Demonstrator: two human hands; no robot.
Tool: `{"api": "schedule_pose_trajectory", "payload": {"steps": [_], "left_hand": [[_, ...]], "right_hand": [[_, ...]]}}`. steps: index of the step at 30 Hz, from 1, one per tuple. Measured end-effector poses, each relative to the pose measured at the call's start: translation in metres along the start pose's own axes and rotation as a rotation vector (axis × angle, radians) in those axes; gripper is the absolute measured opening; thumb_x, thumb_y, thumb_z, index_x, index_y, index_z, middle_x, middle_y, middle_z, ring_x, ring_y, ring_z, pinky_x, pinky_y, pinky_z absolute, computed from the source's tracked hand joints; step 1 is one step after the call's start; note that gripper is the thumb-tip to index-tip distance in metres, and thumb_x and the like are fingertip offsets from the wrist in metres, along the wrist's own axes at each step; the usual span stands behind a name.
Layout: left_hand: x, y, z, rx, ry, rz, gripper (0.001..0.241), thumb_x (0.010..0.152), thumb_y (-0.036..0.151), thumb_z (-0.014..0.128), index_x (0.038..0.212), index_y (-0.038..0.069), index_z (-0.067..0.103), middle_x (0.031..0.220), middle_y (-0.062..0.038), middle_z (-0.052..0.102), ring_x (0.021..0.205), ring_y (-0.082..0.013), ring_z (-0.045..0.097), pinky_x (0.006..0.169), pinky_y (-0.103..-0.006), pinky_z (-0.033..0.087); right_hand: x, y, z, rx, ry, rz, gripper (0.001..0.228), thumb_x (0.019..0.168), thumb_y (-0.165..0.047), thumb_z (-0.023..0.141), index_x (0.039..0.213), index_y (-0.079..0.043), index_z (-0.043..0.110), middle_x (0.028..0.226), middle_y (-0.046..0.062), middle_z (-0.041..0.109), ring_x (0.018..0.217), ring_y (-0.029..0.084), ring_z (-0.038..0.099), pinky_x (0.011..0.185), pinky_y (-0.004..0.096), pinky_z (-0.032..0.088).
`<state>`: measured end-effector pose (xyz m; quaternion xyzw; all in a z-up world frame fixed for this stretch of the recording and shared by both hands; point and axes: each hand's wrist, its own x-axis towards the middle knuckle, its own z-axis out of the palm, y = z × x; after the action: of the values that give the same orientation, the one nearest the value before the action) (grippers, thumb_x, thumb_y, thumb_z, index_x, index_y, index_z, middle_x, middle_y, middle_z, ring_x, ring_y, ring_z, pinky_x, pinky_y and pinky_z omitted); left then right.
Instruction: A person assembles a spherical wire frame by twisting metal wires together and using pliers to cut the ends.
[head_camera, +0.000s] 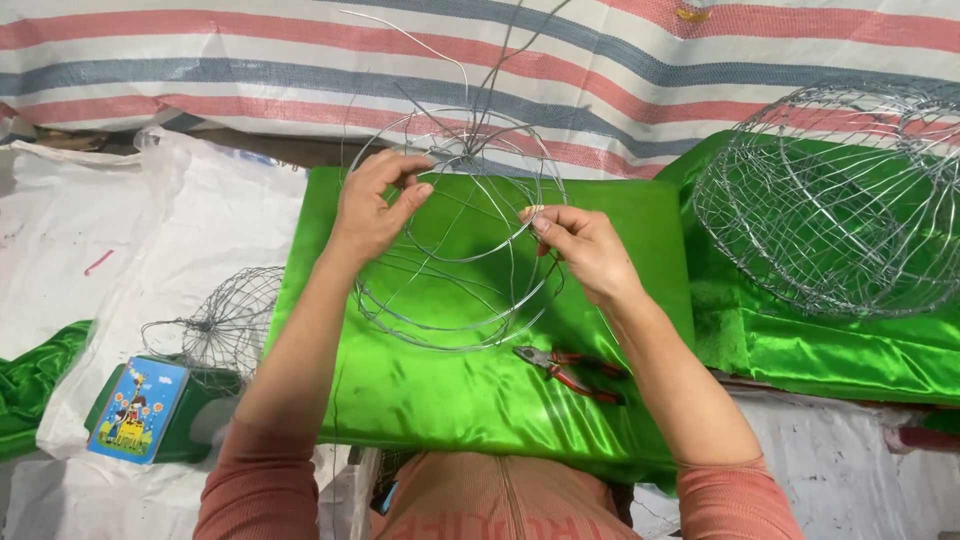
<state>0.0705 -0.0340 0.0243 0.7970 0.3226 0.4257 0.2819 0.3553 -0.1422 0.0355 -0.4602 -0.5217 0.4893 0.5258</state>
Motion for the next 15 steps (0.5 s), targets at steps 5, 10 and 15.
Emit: {"api": "schedule_pose_trajectory", "payload": {"steps": [5,10,15], "left_hand": [[-0.014,0.034,-0.002,0.241,0.155,0.006,0.031,0.105,0.035,0.064,0.126,0.012,0.069,0.106,-0.01,0.063,0.106,-0.0289,0.057,0.098,-0.0475,0.042],[-0.044,0.045,0.007,0.36,0.347,0.083,0.041,0.107,0.041,0.058,0.133,0.01,0.06,0.116,-0.01,0.057,0.113,-0.0268,0.053,0.099,-0.0451,0.04],[-0.069,0.055,0.023,0.577,0.273,0.447,0.047,0.099,0.052,0.063,0.129,0.015,0.065,0.116,-0.007,0.06,0.112,-0.0271,0.053,0.098,-0.0476,0.042]], "right_hand": [[0.008,0.027,-0.008,-0.082,0.025,-0.004,0.019,0.101,-0.021,0.069,0.097,-0.003,0.076,0.084,0.013,0.075,0.061,0.013,0.063,0.051,0.023,0.047],[0.002,0.03,-0.007,-0.36,0.129,-0.142,0.023,0.095,-0.016,0.078,0.115,-0.008,0.072,0.106,0.016,0.076,0.067,0.017,0.071,0.054,0.028,0.055],[-0.017,0.001,0.017,-0.752,0.177,-0.655,0.022,0.099,-0.015,0.07,0.121,-0.015,0.071,0.146,0.015,0.05,0.101,0.026,0.059,0.085,0.04,0.056]]}}
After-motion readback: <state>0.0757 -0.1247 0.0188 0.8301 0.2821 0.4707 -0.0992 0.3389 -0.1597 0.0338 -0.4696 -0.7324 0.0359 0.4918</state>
